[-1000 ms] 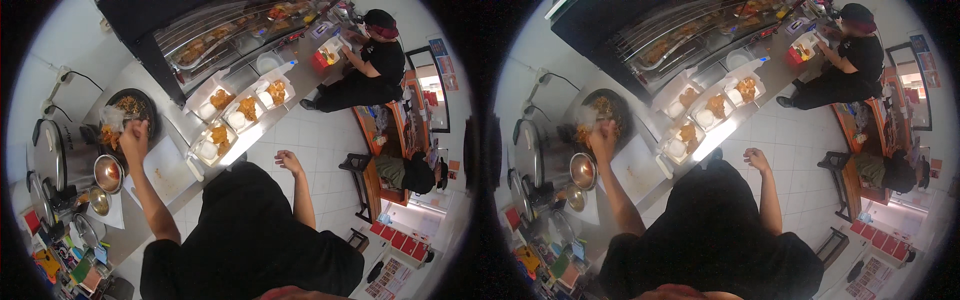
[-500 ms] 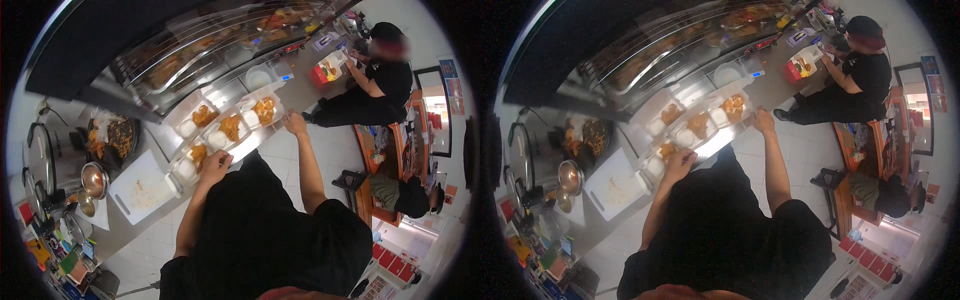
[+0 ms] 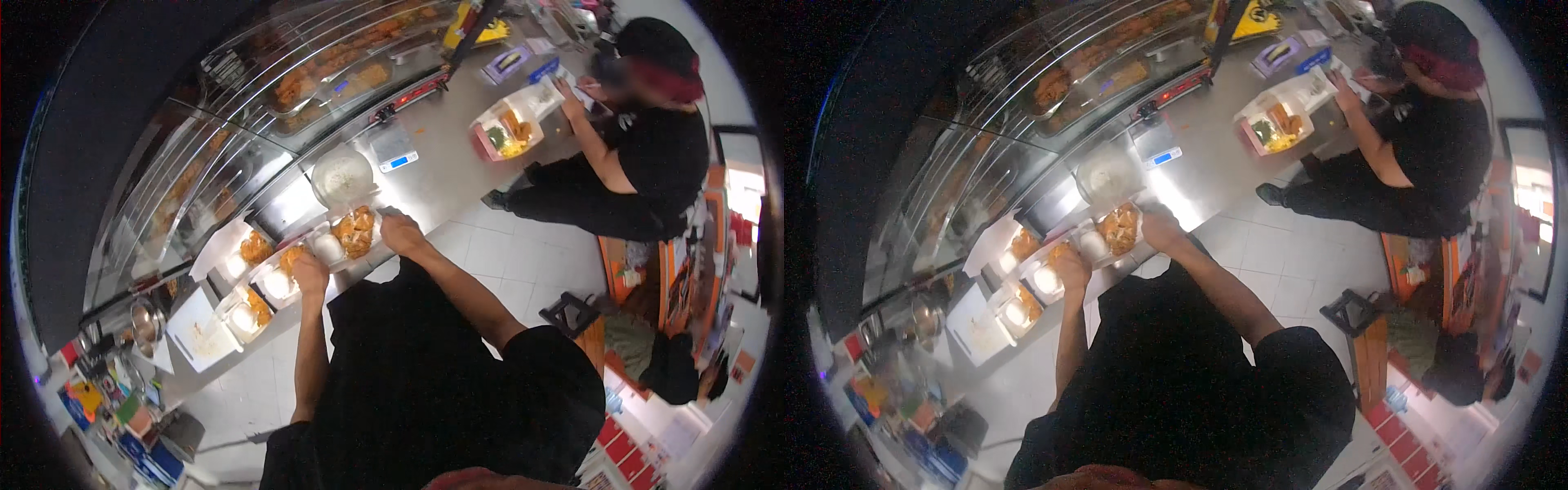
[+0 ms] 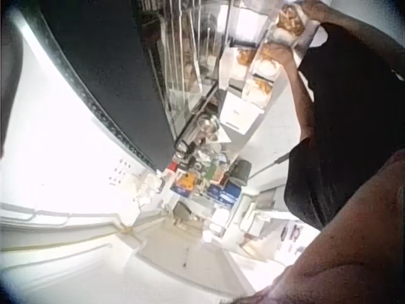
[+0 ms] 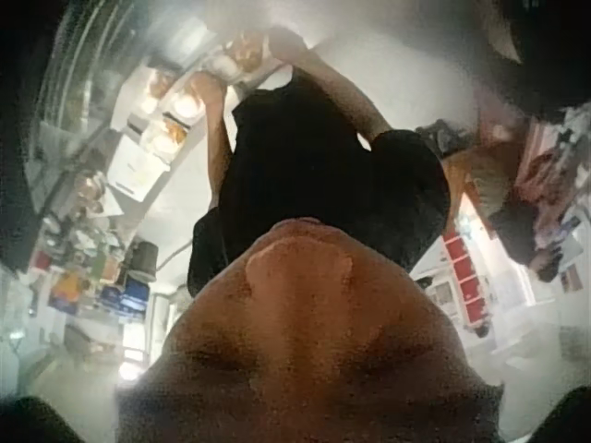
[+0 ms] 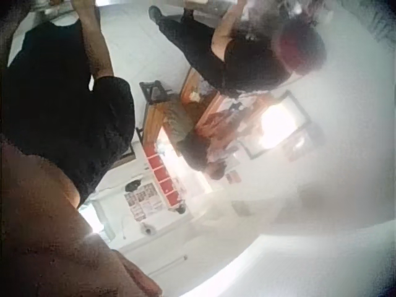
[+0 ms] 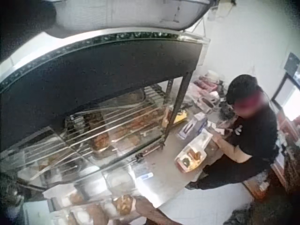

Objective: The person places items of food and sauce into paper boxes, takes bread from a cooker, and uses a knife to cut bread on a cutting board.

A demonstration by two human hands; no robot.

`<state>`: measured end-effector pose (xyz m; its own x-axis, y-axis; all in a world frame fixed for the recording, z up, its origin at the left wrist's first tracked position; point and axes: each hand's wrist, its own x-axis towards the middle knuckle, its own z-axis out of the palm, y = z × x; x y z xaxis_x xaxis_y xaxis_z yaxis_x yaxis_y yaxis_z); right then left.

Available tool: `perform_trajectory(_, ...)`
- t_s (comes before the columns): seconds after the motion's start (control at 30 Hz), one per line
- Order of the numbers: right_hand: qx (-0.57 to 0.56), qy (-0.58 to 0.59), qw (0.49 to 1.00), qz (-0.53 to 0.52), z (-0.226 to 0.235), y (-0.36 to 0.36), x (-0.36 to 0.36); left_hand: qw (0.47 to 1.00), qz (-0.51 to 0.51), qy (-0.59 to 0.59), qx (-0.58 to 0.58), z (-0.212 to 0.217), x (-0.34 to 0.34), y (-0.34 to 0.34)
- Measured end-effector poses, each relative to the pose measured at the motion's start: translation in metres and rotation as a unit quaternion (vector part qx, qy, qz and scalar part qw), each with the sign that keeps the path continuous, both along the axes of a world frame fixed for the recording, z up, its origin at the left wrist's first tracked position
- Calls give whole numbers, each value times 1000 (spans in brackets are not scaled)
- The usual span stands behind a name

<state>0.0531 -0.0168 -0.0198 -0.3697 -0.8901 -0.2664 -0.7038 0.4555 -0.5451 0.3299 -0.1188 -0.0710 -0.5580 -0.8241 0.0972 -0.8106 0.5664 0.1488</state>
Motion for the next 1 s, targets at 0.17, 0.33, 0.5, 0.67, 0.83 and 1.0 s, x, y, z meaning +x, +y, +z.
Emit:
perform_trajectory(0.17,6,68,997,21,-26,39,-71,995,-55,88,0,40,-98,29)
perform_trajectory(0.33,56,102,993,-32,-35,83,-189,984,-48,119,120,23,-207,55)
perform_trajectory(0.5,103,97,987,-71,9,84,-269,993,3,38,112,58,-305,76)
perform_trajectory(0.67,32,186,981,-51,19,109,-282,959,32,116,256,95,-331,72)
perform_trajectory(0.83,68,106,992,5,135,63,-189,939,-14,171,299,121,-248,71)
perform_trajectory(1.0,-12,-204,954,220,142,-13,-79,925,133,176,309,124,-101,63)
